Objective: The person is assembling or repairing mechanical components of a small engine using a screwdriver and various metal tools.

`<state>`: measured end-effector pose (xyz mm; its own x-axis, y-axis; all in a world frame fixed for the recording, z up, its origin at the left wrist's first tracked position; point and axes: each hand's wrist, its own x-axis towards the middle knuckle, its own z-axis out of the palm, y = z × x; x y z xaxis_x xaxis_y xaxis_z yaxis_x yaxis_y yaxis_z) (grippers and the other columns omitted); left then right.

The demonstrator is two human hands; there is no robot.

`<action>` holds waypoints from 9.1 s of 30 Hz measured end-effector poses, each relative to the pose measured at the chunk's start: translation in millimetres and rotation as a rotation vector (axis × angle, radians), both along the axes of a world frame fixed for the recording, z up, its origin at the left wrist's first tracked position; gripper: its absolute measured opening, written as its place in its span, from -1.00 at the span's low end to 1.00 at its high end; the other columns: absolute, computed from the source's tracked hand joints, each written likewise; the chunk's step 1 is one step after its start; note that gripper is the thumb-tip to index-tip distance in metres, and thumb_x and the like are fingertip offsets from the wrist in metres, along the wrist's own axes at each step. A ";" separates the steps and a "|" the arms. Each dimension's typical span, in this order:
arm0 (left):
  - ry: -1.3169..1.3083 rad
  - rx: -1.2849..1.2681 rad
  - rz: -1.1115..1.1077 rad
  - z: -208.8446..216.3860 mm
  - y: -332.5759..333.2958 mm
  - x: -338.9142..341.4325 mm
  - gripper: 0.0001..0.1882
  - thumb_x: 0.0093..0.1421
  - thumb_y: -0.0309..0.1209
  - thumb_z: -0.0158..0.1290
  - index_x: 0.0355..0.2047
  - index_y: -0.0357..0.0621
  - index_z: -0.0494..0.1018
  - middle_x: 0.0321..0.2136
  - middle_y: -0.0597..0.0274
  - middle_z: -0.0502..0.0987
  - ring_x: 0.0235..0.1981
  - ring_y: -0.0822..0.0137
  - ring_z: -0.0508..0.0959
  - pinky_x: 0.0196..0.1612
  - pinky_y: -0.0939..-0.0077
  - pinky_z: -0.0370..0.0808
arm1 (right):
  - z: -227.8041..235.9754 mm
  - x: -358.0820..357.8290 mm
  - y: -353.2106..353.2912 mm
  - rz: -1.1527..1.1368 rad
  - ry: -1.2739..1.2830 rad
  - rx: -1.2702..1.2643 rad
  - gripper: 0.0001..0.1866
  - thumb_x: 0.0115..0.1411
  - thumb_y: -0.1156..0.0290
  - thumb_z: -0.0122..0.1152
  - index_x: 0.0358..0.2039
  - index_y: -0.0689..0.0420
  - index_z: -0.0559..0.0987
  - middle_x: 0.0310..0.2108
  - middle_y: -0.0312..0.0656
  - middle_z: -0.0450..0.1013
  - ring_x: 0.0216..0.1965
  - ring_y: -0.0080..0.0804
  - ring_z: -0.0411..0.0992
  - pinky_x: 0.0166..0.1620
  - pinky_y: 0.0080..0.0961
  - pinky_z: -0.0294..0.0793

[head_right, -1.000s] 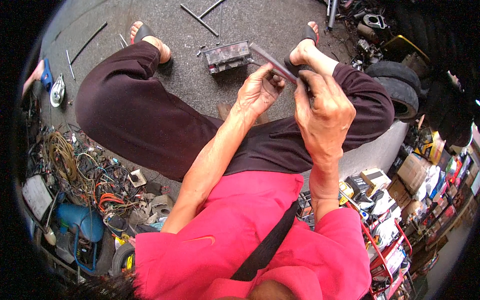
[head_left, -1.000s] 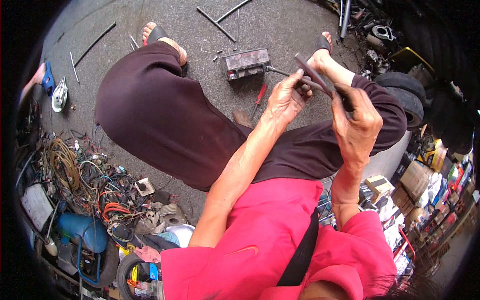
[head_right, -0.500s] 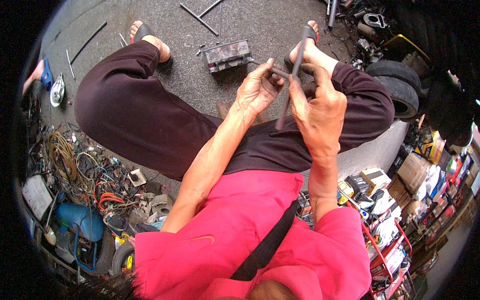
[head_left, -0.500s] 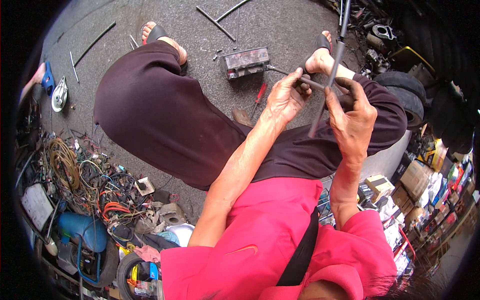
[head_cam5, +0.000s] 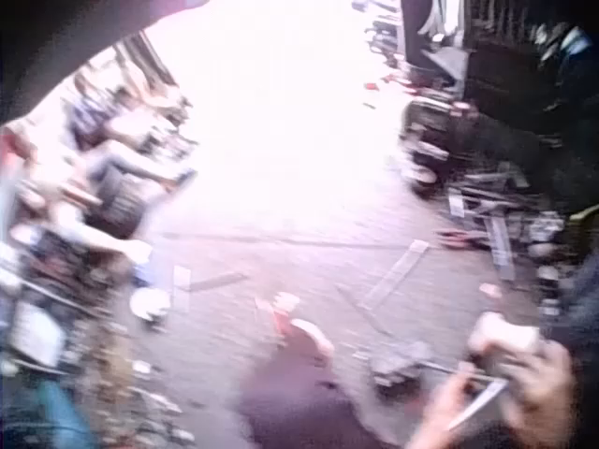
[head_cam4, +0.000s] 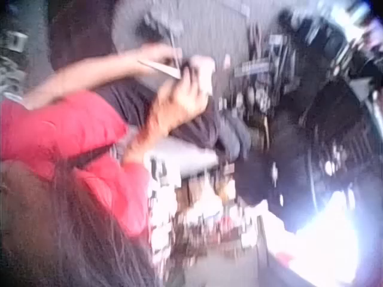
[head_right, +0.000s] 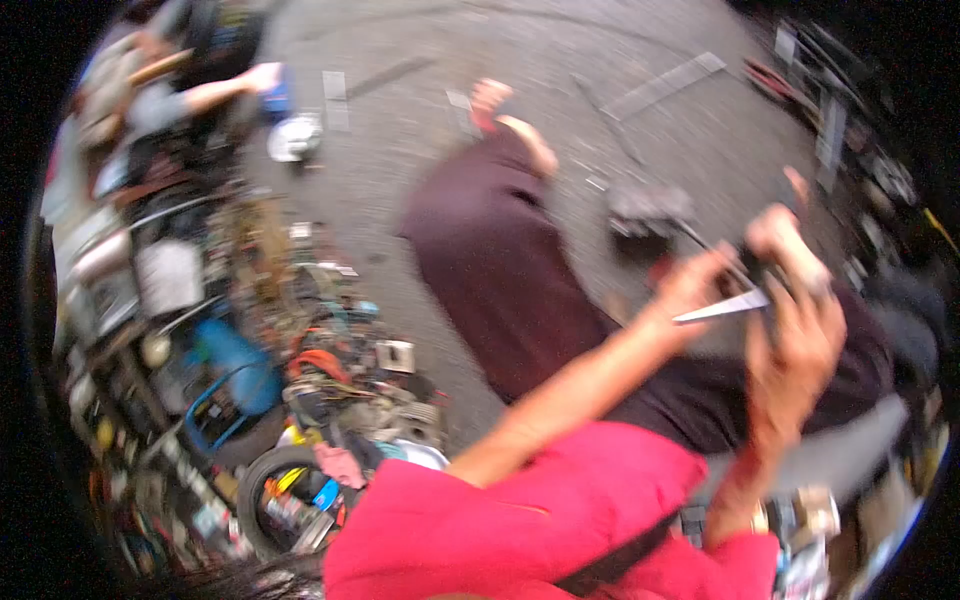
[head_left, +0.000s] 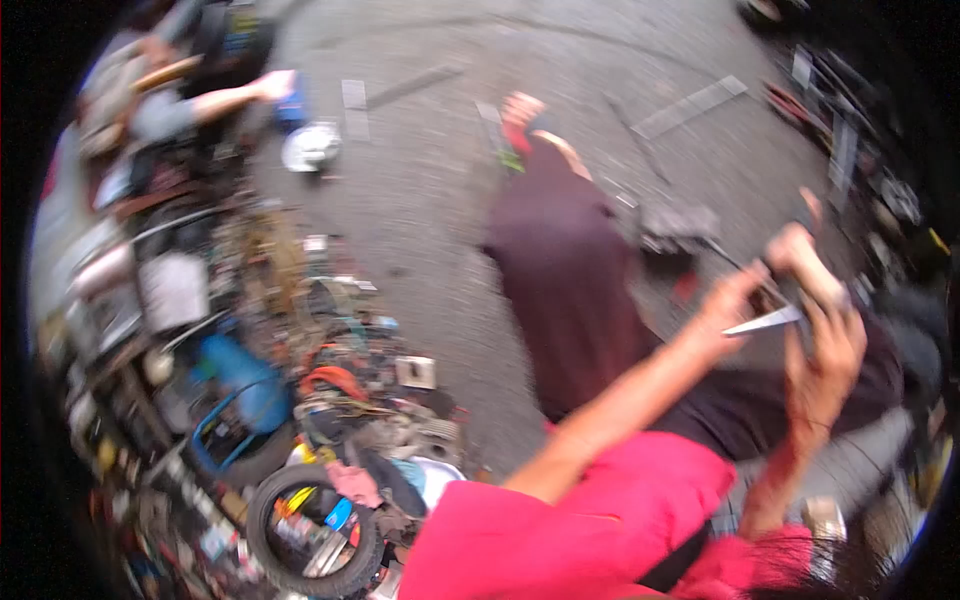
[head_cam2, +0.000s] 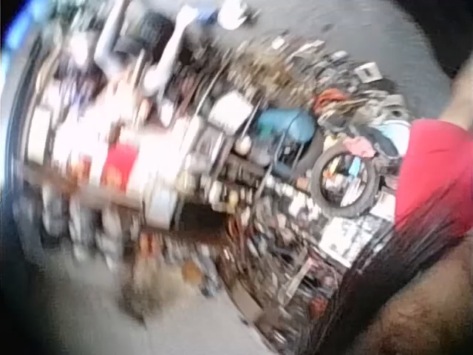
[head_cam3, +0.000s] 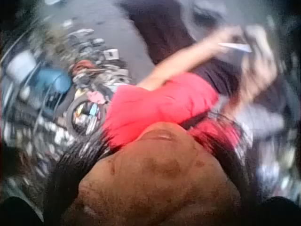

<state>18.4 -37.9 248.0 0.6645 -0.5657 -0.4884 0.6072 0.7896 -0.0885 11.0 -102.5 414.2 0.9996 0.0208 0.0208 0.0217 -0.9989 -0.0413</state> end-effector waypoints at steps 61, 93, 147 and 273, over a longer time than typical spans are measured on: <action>0.199 -0.135 -0.114 -10.1 -3.4 0.0 -0.90 0.10 -0.39 0.10 -0.47 -0.13 0.44 -0.56 0.33 0.45 -0.56 0.44 0.43 -0.38 0.46 0.45 | -11.0 -15.5 -12.3 -0.179 0.051 0.387 -0.61 -0.05 0.66 0.12 -0.13 0.17 0.49 -0.28 -0.07 0.48 -0.24 -0.35 0.49 -0.21 -0.56 0.41; 0.213 -0.180 -0.119 -10.6 -2.2 -5.1 -0.90 0.11 -0.45 0.09 -0.41 -0.19 0.41 -0.55 0.29 0.46 -0.56 0.42 0.44 -0.37 0.55 0.44 | -7.3 -6.1 -9.5 0.001 0.004 0.048 -0.68 -0.14 0.48 0.33 -0.29 0.16 0.56 -0.40 -0.14 0.51 -0.30 -0.35 0.48 -0.25 -0.52 0.41; 0.202 -0.221 -0.083 -11.4 -2.9 -1.2 -0.89 0.13 -0.41 0.07 -0.43 -0.18 0.40 -0.52 0.23 0.47 -0.53 0.36 0.47 -0.39 0.46 0.49 | -15.3 -8.2 -2.5 -0.230 -0.077 0.173 -0.79 -0.04 0.34 0.33 -0.44 0.21 0.58 -0.64 -0.23 0.48 -0.63 -0.48 0.44 -0.50 -0.62 0.37; 0.277 -0.065 0.074 9.0 71.7 -14.1 -0.90 0.13 -0.39 0.00 -0.48 -0.12 0.42 -0.58 0.28 0.48 -0.58 0.40 0.46 -0.45 0.50 0.45 | -26.1 9.5 29.7 0.402 0.185 0.380 -0.74 -0.01 0.41 0.17 -0.27 0.21 0.48 -0.58 -0.11 0.42 -0.53 -0.20 0.42 -0.43 -0.34 0.37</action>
